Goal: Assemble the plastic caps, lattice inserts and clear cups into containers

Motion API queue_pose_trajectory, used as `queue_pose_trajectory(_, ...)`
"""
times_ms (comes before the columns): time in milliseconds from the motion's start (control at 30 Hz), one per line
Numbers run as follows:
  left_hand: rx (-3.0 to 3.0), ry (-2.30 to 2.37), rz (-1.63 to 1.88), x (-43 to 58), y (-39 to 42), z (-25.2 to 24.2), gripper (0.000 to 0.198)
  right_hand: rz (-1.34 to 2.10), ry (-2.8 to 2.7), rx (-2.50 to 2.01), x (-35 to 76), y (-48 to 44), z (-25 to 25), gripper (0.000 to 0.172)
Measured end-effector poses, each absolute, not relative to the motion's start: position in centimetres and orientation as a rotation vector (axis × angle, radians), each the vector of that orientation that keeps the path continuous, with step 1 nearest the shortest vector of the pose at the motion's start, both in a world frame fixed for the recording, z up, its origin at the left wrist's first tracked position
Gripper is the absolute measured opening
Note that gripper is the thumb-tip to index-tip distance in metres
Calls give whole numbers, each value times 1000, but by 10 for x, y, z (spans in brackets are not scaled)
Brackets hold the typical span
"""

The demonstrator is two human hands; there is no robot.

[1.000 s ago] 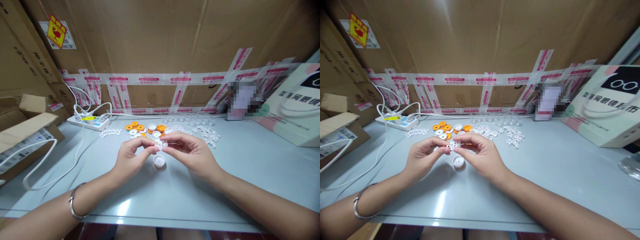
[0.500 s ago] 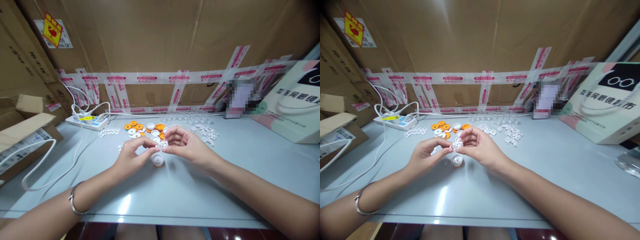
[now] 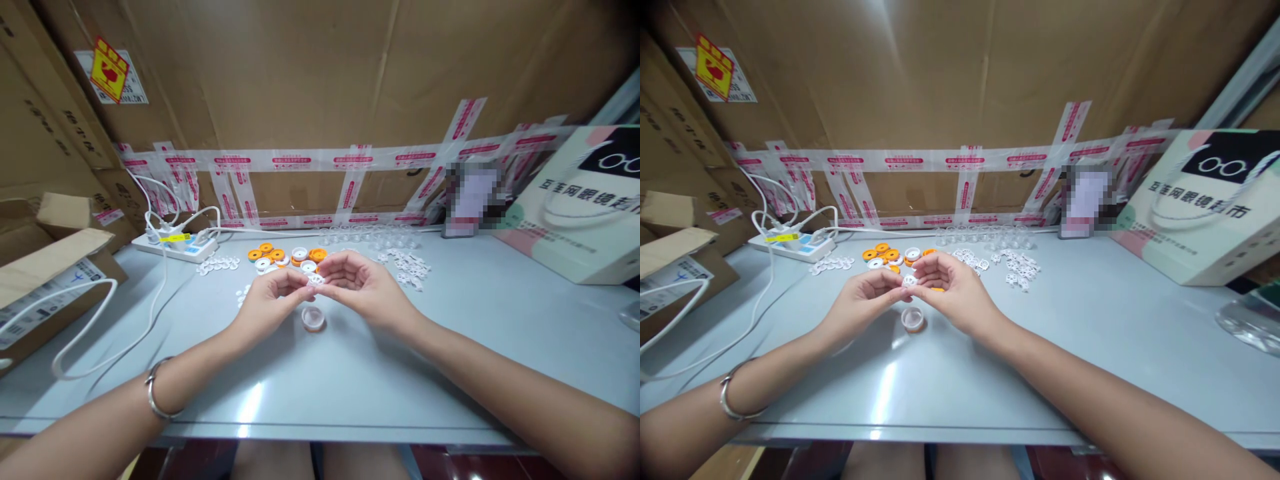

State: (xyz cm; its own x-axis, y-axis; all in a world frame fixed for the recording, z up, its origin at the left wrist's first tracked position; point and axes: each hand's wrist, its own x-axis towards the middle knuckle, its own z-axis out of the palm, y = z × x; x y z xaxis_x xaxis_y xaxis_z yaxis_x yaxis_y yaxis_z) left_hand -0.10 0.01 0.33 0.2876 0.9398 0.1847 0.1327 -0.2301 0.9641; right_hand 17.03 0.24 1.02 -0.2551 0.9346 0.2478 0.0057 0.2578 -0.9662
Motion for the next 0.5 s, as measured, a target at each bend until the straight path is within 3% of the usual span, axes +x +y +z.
queue_pose_trajectory(267, 1421, 1046, 1046, 0, -1, 4, 18, 1289, -1492, -945, 169, 6, 8, 22)
queue_pose_trajectory(433, 1737, 1081, 917, -4, 3, 3, 19, 1261, -1509, -981, 169, 11, 3, 24)
queue_pose_trajectory(500, 1922, 1109, 801, -9, 4, 2, 29, 1253, -1492, -1029, 173, 16, 0, 26)
